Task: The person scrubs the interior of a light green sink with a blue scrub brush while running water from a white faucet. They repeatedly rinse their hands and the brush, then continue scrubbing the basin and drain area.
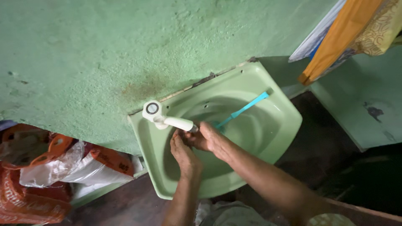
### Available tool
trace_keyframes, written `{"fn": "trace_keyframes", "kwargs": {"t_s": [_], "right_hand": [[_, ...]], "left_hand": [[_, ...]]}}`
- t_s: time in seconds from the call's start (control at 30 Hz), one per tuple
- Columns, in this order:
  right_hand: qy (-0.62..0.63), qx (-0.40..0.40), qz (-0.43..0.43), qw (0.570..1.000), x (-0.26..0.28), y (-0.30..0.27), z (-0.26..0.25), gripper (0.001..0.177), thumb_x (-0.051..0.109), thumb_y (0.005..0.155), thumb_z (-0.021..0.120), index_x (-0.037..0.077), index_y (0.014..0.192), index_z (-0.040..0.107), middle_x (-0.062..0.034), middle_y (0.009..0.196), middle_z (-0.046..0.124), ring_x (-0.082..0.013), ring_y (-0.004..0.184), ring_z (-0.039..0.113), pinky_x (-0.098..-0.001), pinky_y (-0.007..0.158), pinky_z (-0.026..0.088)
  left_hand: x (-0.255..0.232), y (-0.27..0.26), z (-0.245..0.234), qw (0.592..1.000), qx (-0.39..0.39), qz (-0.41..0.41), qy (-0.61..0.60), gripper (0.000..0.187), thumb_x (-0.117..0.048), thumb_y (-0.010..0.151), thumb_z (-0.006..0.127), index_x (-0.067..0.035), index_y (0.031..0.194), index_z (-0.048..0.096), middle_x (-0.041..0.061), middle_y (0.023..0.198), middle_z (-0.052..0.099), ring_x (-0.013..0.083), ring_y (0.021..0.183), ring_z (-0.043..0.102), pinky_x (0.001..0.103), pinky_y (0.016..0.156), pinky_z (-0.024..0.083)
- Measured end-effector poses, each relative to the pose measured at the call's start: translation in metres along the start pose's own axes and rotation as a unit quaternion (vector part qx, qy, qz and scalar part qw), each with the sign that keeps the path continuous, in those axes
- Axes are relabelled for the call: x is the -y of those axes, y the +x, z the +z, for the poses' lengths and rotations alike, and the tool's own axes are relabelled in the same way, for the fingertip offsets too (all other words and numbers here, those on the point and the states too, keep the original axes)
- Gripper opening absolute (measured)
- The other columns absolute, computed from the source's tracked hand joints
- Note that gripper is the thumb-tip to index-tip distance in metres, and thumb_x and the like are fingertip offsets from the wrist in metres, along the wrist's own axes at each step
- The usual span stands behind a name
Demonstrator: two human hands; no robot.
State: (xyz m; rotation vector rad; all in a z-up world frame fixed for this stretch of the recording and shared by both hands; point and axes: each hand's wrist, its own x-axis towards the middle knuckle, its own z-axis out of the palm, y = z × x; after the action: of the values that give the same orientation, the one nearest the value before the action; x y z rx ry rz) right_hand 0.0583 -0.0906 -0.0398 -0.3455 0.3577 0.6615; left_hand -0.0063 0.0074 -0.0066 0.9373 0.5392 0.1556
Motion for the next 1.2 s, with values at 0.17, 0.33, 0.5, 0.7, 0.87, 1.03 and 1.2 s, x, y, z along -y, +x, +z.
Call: {"fn": "trace_keyframes", "kwargs": {"t_s": [0.17, 0.33, 0.5, 0.7, 0.87, 1.03, 1.2], "right_hand": [[-0.092, -0.082, -0.005, 0.992, 0.002, 0.003, -0.003, 0.027, 0.019, 0.097, 0.045, -0.002, 0.095, 0.062, -0.0153, 0.075, 0.066, -0.0284, 0.07, 0.066, -0.0413, 0.067, 0.058], [-0.016, -0.089, -0.093, 0.992, 0.046, -0.004, 0.003, 0.021, 0.015, 0.099, 0.057, 0.003, 0.082, 0.061, -0.0123, 0.073, 0.065, -0.0247, 0.067, 0.066, -0.0406, 0.064, 0.058], [-0.364, -0.183, -0.376, 0.832, 0.117, -0.023, 0.017, 0.018, 0.01, 0.099, 0.06, 0.0, 0.084, 0.062, -0.0154, 0.079, 0.065, -0.0317, 0.072, 0.064, -0.0436, 0.067, 0.054], [-0.806, -0.167, -0.491, 0.285, 0.09, -0.063, 0.047, 0.045, 0.012, 0.1, 0.054, -0.012, 0.138, 0.049, -0.0338, 0.138, 0.052, -0.0479, 0.127, 0.053, -0.0548, 0.111, 0.044], [-0.922, -0.119, -0.352, 0.11, 0.1, -0.088, 0.057, 0.089, 0.053, 0.093, 0.054, -0.013, 0.146, 0.029, -0.0333, 0.158, 0.024, -0.046, 0.15, 0.025, -0.062, 0.117, 0.021], [-0.888, -0.36, -0.162, 0.235, 0.141, -0.1, 0.048, 0.098, 0.064, 0.101, 0.042, -0.016, 0.154, 0.02, -0.0339, 0.162, 0.016, -0.0429, 0.153, 0.012, -0.049, 0.127, 0.01], [-0.893, -0.355, -0.181, 0.211, 0.167, -0.111, 0.059, 0.095, 0.063, 0.1, 0.046, -0.018, 0.147, 0.026, -0.0349, 0.155, 0.025, -0.0452, 0.146, 0.021, -0.0481, 0.12, 0.019]], "left_hand": [[0.016, 0.015, 0.005, 0.996, -0.005, -0.056, -0.069, 0.033, -0.023, 0.108, 0.039, -0.002, 0.123, 0.06, 0.009, 0.112, 0.068, 0.0202, 0.1, 0.066, 0.037, 0.09, 0.053], [0.03, 0.03, 0.007, 0.981, 0.02, -0.154, -0.112, 0.027, -0.022, 0.107, 0.043, -0.004, 0.112, 0.063, 0.01, 0.1, 0.068, 0.0236, 0.091, 0.066, 0.039, 0.087, 0.053], [0.048, 0.034, 0.015, 0.957, 0.057, -0.189, -0.211, 0.022, -0.019, 0.103, 0.048, -0.002, 0.104, 0.062, 0.012, 0.093, 0.068, 0.027, 0.09, 0.07, 0.042, 0.092, 0.058], [0.069, 0.051, 0.015, 0.967, 0.076, -0.163, -0.18, 0.018, -0.02, 0.103, 0.055, -0.005, 0.101, 0.065, 0.008, 0.086, 0.067, 0.025, 0.078, 0.068, 0.035, 0.071, 0.059], [0.068, 0.056, 0.012, 0.972, 0.113, -0.098, -0.183, 0.016, -0.029, 0.103, 0.065, -0.013, 0.105, 0.067, 0.001, 0.088, 0.067, 0.0111, 0.055, 0.054, 0.025, 0.044, 0.044], [0.046, 0.038, 0.028, 0.983, 0.053, -0.162, -0.068, 0.035, -0.046, 0.102, 0.06, -0.015, 0.086, 0.056, -0.001, 0.063, 0.05, 0.0101, 0.044, 0.043, 0.024, 0.036, 0.03], [0.032, 0.026, 0.043, 0.98, 0.035, -0.191, -0.049, 0.042, -0.05, 0.101, 0.058, -0.016, 0.079, 0.049, -0.003, 0.054, 0.039, 0.0109, 0.041, 0.037, 0.027, 0.034, 0.025]]}}
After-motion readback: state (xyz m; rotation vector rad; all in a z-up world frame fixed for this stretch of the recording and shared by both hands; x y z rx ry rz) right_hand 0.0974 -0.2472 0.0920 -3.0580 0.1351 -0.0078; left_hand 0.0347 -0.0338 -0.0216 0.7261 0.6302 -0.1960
